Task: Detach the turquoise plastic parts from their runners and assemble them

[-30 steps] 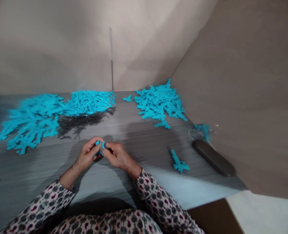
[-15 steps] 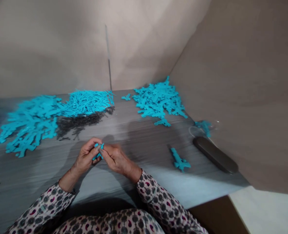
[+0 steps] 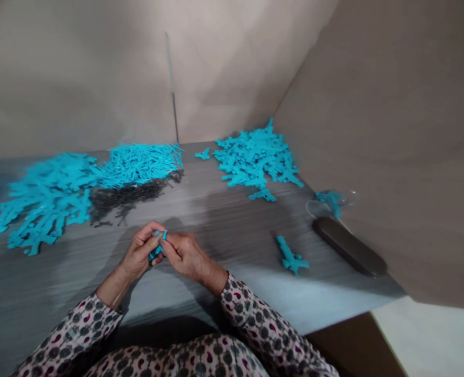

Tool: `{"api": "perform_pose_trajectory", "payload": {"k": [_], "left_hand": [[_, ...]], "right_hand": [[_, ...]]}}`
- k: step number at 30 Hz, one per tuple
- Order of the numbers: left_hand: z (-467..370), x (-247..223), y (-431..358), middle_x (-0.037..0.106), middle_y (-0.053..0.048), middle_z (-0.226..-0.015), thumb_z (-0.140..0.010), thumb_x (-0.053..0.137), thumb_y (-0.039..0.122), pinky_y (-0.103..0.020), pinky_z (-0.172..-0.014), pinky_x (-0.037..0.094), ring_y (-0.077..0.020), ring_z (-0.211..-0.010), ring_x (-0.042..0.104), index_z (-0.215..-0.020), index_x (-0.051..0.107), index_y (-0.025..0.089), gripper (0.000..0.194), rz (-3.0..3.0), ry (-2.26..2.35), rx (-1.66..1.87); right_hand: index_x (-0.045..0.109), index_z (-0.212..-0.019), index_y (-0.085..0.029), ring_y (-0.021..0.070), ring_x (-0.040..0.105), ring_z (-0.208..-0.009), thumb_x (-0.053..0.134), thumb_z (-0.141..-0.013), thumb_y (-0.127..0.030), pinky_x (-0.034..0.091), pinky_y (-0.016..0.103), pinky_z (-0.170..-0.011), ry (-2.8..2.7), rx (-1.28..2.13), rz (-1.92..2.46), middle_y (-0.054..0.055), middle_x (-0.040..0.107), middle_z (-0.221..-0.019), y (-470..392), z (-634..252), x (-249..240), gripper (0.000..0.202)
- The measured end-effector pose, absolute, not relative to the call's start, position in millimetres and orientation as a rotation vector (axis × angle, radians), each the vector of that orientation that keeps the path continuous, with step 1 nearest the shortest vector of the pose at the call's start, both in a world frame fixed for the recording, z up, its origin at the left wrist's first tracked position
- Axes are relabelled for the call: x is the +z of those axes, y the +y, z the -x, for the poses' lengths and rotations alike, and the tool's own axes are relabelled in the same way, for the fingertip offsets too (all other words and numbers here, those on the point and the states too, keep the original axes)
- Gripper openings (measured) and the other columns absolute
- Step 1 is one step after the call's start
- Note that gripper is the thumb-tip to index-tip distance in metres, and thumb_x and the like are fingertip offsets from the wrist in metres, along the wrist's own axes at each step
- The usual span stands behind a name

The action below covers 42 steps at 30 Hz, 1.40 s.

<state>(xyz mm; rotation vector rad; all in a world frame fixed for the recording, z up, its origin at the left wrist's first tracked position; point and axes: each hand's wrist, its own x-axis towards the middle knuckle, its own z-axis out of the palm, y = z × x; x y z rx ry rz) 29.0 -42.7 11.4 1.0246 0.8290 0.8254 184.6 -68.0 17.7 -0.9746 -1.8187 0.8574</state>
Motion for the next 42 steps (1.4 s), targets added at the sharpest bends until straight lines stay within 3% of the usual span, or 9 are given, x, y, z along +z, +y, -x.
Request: {"api": "perform_pose_trajectory", "payload": {"k": [4,9,13,21,28,31,36,39,42], "left_hand": [[-29.4,10.8,-43.2,0.052,0.006,-0.054,-0.080,0.063,0.060,-0.015,-0.038,0.034,-0.0069,-0.043,0.045,-0.104,0.058,0.017,0.050,-1.117,0.889,0.810],[-28.9,11.2,-48.3,0.045,0.006,-0.056,-0.081,0.062,0.059,-0.015,-0.041,0.030,-0.0060,-0.046,0.040,-0.097,0.059,0.017,0.045,-1.186,0.938,0.911],[-25.6,11.0,-51.7,0.049,0.004,-0.063,-0.085,0.061,0.054,-0.017,-0.046,0.033,-0.0065,-0.051,0.040,-0.099,0.065,0.017,0.040,-1.332,0.974,0.985],[-28.7,20.9,-55.1,0.071,-0.006,-0.083,-0.088,0.058,0.051,-0.024,-0.071,0.051,-0.0164,-0.076,0.064,-0.093,0.073,0.016,0.039,-1.488,0.975,1.099],[-34.3,22.5,-57.1,0.075,-0.008,-0.086,-0.082,0.063,0.055,-0.024,-0.071,0.053,-0.0176,-0.078,0.067,-0.091,0.077,0.016,0.042,-1.358,0.982,1.115],[-34.8,18.1,-58.3,0.071,-0.005,-0.076,-0.080,0.064,0.057,-0.022,-0.058,0.048,-0.0128,-0.062,0.060,-0.091,0.077,0.015,0.045,-1.280,0.994,1.073],[-41.3,11.8,-54.2,0.053,0.003,-0.055,-0.079,0.064,0.059,-0.018,-0.040,0.030,-0.0053,-0.041,0.037,-0.098,0.072,0.013,0.050,-1.138,0.951,0.970],[-43.7,12.3,-48.8,0.052,0.003,-0.057,-0.083,0.060,0.059,-0.017,-0.040,0.031,-0.0057,-0.043,0.039,-0.111,0.068,0.013,0.054,-1.096,0.940,0.912],[-38.2,10.9,-46.1,0.055,0.003,-0.064,-0.087,0.057,0.054,-0.017,-0.043,0.036,-0.0074,-0.048,0.046,-0.135,0.052,0.017,0.061,-1.206,0.954,0.846]], "right_hand": [[0.053,-0.071,-0.018,0.0111,0.056,-0.060,0.041,-0.098,-0.025,0.042,0.022,-0.063,-1.769,0.909,0.965,0.001,0.062,-0.066,-65.2,-186.0,17.2,0.030],[0.043,-0.063,-0.018,0.0083,0.037,-0.052,0.043,-0.096,-0.027,0.030,0.022,-0.053,-1.707,0.864,1.011,-0.005,0.039,-0.057,-65.3,-184.7,17.5,0.034],[0.050,-0.072,-0.017,0.0083,0.037,-0.057,0.045,-0.096,-0.032,0.031,0.021,-0.054,-1.667,0.962,0.985,-0.004,0.041,-0.062,-67.7,-181.7,20.9,0.029],[0.045,-0.070,-0.019,0.0087,0.036,-0.055,0.042,-0.098,-0.024,0.031,0.022,-0.054,-1.680,0.818,0.900,-0.005,0.039,-0.061,-74.1,-179.6,25.3,0.029],[0.045,-0.077,-0.021,0.0119,0.043,-0.055,0.039,-0.097,-0.018,0.034,0.025,-0.056,-1.858,0.509,0.942,-0.003,0.046,-0.061,-77.9,-181.1,28.3,0.021],[0.048,-0.079,-0.020,0.0132,0.048,-0.056,0.039,-0.097,-0.018,0.036,0.026,-0.057,-1.919,0.448,0.975,0.000,0.052,-0.063,-78.1,-182.5,28.8,0.020],[0.053,-0.076,-0.019,0.0131,0.054,-0.059,0.040,-0.098,-0.028,0.040,0.025,-0.059,-1.831,0.731,1.033,0.002,0.057,-0.065,-71.9,-186.5,22.3,0.026],[0.056,-0.071,-0.018,0.0131,0.057,-0.056,0.039,-0.097,-0.043,0.045,0.025,-0.061,-1.561,1.148,1.056,0.001,0.059,-0.059,-63.2,-185.5,14.2,0.040],[0.053,-0.060,-0.018,0.0101,0.047,-0.043,0.049,-0.087,-0.057,0.043,0.023,-0.049,-1.188,1.415,1.085,-0.003,0.049,-0.047,-54.0,-183.0,6.4,0.047]]}}
